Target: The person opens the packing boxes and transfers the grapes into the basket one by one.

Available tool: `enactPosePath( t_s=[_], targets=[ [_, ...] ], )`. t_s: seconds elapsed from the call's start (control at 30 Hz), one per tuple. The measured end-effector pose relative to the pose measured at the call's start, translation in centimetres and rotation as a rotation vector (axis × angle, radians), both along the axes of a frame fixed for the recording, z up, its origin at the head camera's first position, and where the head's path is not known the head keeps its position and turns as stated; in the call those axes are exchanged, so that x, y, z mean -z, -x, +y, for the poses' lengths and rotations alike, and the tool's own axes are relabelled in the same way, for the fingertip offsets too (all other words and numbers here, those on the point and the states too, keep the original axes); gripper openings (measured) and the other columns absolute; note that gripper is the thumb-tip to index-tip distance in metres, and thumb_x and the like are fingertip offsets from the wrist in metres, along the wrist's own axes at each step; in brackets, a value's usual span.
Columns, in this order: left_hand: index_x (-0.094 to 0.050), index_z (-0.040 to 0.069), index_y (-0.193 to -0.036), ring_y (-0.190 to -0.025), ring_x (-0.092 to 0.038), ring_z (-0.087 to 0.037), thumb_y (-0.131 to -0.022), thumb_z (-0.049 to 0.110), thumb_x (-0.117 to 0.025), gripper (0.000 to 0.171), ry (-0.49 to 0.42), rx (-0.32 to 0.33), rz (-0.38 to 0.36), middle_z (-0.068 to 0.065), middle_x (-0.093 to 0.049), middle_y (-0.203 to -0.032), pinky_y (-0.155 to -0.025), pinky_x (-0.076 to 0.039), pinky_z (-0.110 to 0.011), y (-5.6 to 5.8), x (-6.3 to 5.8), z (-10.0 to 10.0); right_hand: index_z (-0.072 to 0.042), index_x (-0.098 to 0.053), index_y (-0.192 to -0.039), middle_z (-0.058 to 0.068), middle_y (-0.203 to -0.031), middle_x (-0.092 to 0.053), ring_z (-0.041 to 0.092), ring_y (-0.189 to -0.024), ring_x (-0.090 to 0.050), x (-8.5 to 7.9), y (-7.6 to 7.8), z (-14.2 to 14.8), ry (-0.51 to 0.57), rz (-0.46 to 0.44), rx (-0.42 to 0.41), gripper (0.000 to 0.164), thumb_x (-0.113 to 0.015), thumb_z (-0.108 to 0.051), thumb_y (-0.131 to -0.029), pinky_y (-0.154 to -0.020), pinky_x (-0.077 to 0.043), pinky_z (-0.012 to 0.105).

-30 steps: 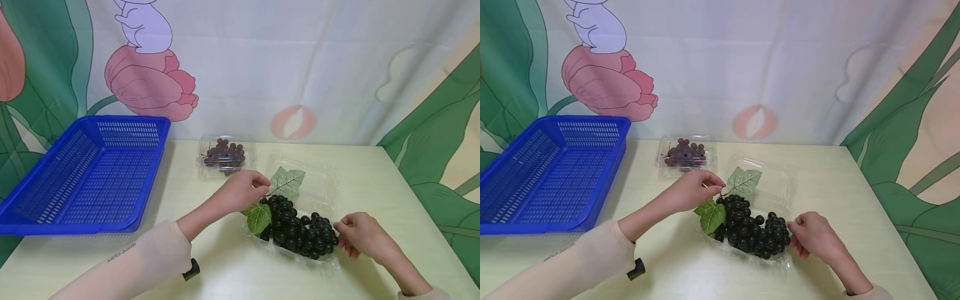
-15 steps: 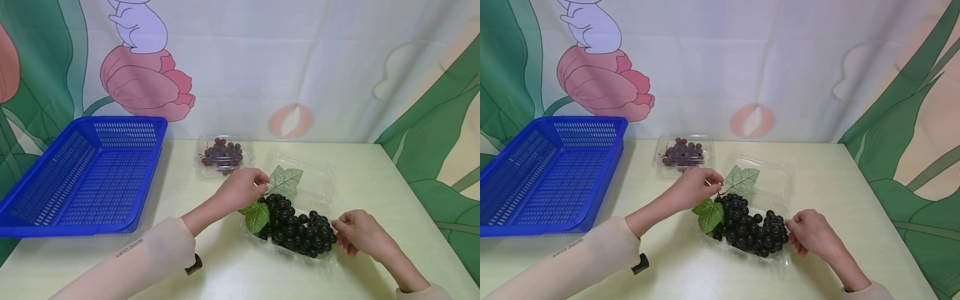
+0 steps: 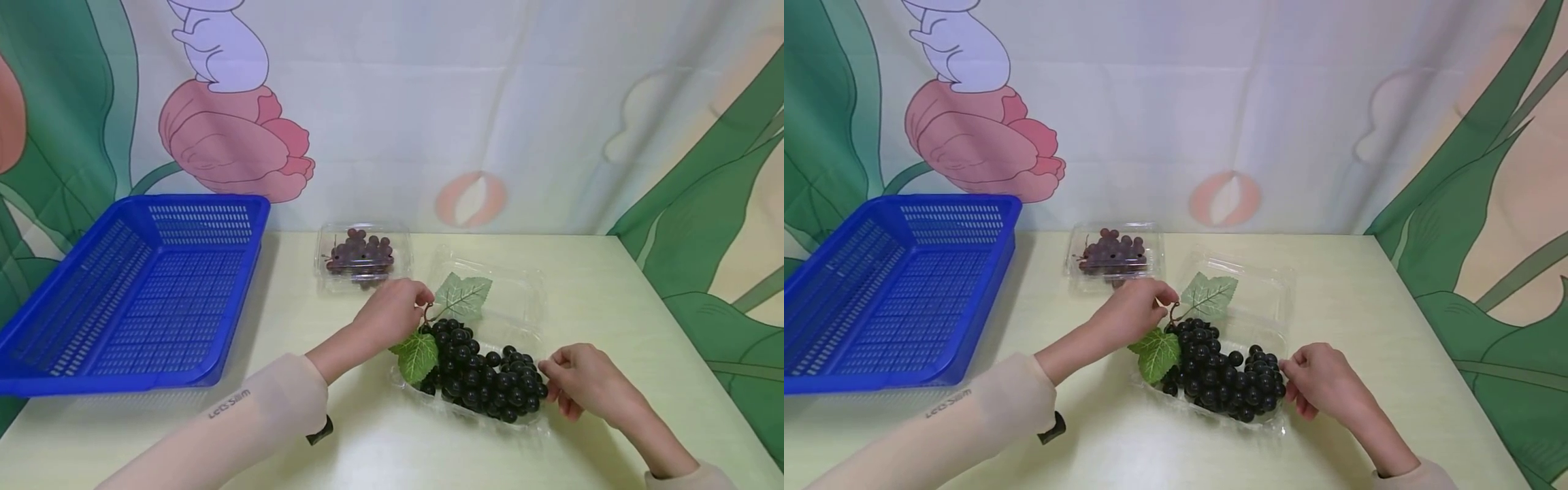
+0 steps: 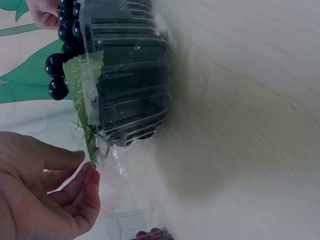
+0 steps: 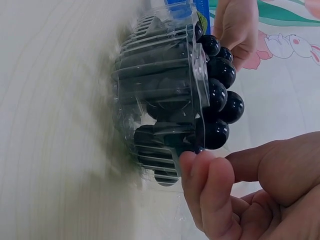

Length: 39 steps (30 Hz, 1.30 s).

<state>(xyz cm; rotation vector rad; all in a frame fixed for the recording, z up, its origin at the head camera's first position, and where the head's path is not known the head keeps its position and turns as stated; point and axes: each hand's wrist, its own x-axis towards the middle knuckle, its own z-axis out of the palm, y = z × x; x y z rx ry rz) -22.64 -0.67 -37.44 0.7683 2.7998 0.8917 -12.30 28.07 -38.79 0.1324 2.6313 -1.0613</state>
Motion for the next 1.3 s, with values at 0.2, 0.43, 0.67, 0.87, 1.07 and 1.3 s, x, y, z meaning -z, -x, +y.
enactPosePath(
  t_s=[0.2, 0.43, 0.67, 0.87, 1.07, 1.3],
  targets=[
    [-0.074, 0.005, -0.123, -0.115, -0.066, -0.027, -0.095, -0.006, -0.062, 0.033, 0.049, 0.007, 0.03, -0.01, -0.072, -0.119, -0.097, -0.055, -0.04, 0.1, 0.8, 0.4, -0.003, -0.063, -0.077, 0.009, -0.065, -0.065, 0.019, -0.046, -0.06, 0.0, 0.0, 0.0, -0.002, 0.002, -0.01, 0.034, -0.054, -0.015, -0.108, -0.046, -0.056, 0.036],
    [-0.076, 0.007, -0.121, -0.109, -0.066, -0.027, -0.095, -0.004, -0.064, 0.03, 0.094, -0.003, 0.104, -0.009, -0.073, -0.114, -0.089, -0.058, -0.04, 0.0, 1.0, 0.9, -0.003, -0.063, -0.078, 0.009, -0.065, -0.065, 0.02, -0.046, -0.06, -0.1, -0.1, 0.2, 0.0, 0.008, -0.014, 0.033, -0.054, -0.014, -0.107, -0.046, -0.056, 0.037],
    [-0.078, 0.01, -0.117, -0.105, -0.067, -0.031, -0.096, -0.001, -0.065, 0.027, 0.208, 0.003, 0.153, -0.008, -0.074, -0.113, -0.082, -0.061, -0.043, -0.1, 1.1, 1.4, -0.003, -0.063, -0.077, 0.009, -0.064, -0.065, 0.021, -0.045, -0.06, 0.0, -0.1, 0.2, 0.0, 0.025, -0.027, 0.033, -0.055, -0.014, -0.107, -0.046, -0.056, 0.037],
    [-0.072, 0.012, -0.08, -0.071, -0.061, -0.025, -0.094, -0.005, -0.062, 0.024, 0.335, -0.008, 0.206, -0.004, -0.069, -0.076, -0.049, -0.048, -0.033, -0.5, 0.6, 2.1, -0.003, -0.063, -0.078, 0.009, -0.065, -0.065, 0.02, -0.045, -0.06, 0.0, -0.2, 0.2, 0.007, 0.019, -0.021, 0.032, -0.054, -0.013, -0.107, -0.045, -0.056, 0.036],
    [-0.059, 0.014, -0.065, -0.063, -0.053, -0.023, -0.096, 0.0, -0.064, 0.034, 0.418, -0.01, 0.214, -0.005, -0.058, -0.066, -0.044, -0.041, -0.032, -1.0, 0.2, 2.8, -0.003, -0.063, -0.078, 0.01, -0.065, -0.065, 0.02, -0.046, -0.06, 0.0, -0.1, 0.3, 0.012, 0.019, -0.028, 0.033, -0.054, -0.014, -0.108, -0.045, -0.056, 0.037],
    [-0.065, 0.012, -0.071, -0.074, -0.053, -0.025, -0.098, 0.005, -0.065, 0.028, 0.457, 0.006, 0.17, -0.008, -0.063, -0.082, -0.05, -0.049, -0.035, -1.1, 0.2, 3.2, -0.003, -0.062, -0.078, 0.01, -0.065, -0.064, 0.02, -0.046, -0.059, 0.0, -0.1, 0.3, 0.018, 0.008, -0.028, 0.032, -0.053, -0.013, -0.108, -0.046, -0.056, 0.036]
  ],
)
